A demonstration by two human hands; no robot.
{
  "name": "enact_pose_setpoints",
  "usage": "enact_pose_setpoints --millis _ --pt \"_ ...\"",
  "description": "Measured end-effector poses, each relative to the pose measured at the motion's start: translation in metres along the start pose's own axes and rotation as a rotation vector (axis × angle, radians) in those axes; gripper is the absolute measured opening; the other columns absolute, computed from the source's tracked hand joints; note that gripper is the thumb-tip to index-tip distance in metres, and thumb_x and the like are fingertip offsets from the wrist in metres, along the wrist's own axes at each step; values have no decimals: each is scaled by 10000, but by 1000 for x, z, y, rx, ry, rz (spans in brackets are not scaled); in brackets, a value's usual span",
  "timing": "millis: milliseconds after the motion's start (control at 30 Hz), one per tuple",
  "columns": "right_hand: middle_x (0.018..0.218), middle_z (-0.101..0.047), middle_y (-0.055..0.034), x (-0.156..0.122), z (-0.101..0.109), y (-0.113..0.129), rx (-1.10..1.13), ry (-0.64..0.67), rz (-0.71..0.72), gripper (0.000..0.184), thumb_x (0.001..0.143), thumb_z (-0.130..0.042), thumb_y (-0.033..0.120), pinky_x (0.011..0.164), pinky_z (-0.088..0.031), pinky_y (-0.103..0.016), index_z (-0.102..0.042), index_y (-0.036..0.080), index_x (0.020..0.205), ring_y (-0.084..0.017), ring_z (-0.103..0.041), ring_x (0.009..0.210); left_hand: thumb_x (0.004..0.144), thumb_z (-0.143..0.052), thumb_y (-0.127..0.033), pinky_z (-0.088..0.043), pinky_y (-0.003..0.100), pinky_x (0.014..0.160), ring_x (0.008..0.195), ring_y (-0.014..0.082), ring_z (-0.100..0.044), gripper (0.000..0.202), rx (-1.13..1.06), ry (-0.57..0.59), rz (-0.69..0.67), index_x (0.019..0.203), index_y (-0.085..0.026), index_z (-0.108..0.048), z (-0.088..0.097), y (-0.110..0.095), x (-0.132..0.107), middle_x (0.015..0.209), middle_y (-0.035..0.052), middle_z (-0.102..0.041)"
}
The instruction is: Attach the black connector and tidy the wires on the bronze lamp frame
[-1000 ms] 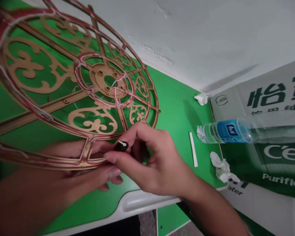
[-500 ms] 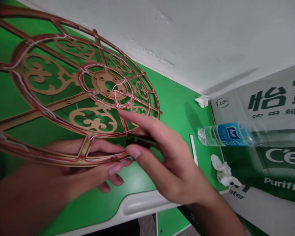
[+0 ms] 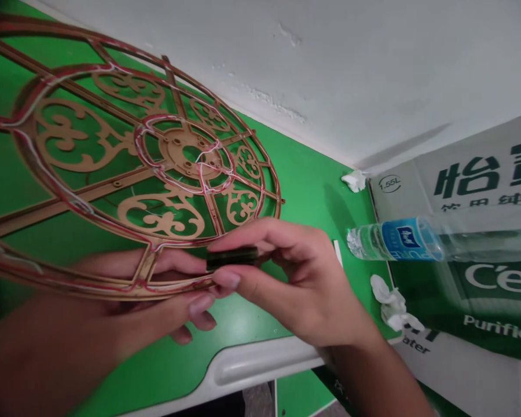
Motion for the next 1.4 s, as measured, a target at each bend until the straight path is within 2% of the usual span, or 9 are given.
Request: enact_pose_setpoints --millis 67,233,333,567,733,867,1067,1200,1400 --pt "870 -726 35 0 -1 1 6 36 9 229 926 -666 120 659 -555 -90 -749 245 1098 -16 -660 699 695 -782 -300 -539 73 499 600 71 -710 129 13 11 0 800 -230 -755 -1 -1 0 669 -90 -747" --pt "978 -678 20 1 -1 3 -47 72 23 233 909 -681 108 770 -563 -149 -709 253 1089 -45 -657 846 710 -772 -396 -534 77 501 598 82 -711 204 31 2 -40 832 -233 -754 3 -1 3 677 -60 -761" --pt "890 -689 23 3 3 3 15 -4 15 171 913 -696 161 717 -563 -125 -727 246 1058 -38 -661 776 689 -783 -399 -530 88 482 580 91 -706 204 28 -17 -60 808 -235 -758 3 0 3 674 -52 -763" --pt "679 -706 49 7 4 -6 125 -67 -72 184 864 -704 60 600 -553 -70 -749 211 959 -31 -681 602 674 -792 -326 -523 89 474 571 85 -705 120 -32 10 -37 755 -244 -757 0 2 5 651 -65 -749" --pt "852 -703 34 2 4 1 -24 -26 6 255 870 -667 23 689 -562 -107 -719 231 1009 -36 -676 742 689 -795 -221 -542 91 526 615 72 -711 88 -22 21 52 750 -241 -735 -1 -3 -2 704 -91 -758" --pt "809 -693 39 2 4 5 -175 -37 25 293 819 -705 0 659 -524 -87 -708 211 1022 -28 -644 706 737 -756 -160 -541 89 600 694 86 -730 101 97 -5 173 825 -205 -733 1 -12 -11 723 -68 -762" --pt "834 -706 32 -2 1 16 -315 -51 149 285 794 -703 -16 683 -526 -135 -709 212 966 -52 -627 743 732 -729 -36 -549 104 649 724 83 -720 228 89 32 228 856 -228 -733 -1 -15 -15 722 -77 -751" --pt "828 -707 27 -4 0 14 -353 -37 168 298 774 -729 -8 681 -523 -167 -702 211 974 -69 -635 749 704 -763 -24 -540 106 642 679 72 -699 250 4 44 193 835 -237 -753 -3 -12 -12 700 -91 -750" --pt "756 -692 12 -2 -4 16 -395 -41 190 235 786 -733 39 609 -521 -209 -692 210 942 -97 -630 681 735 -778 -73 -509 75 611 662 41 -666 248 -123 166 72 887 -270 -781 -12 -8 -3 664 -96 -729"
Point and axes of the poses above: each hand's wrist, its own x-axis towards the middle knuckle, its own z-axis out of the back of the hand, y = z × x, the point moved 9 cm from there along x, towards the middle knuckle
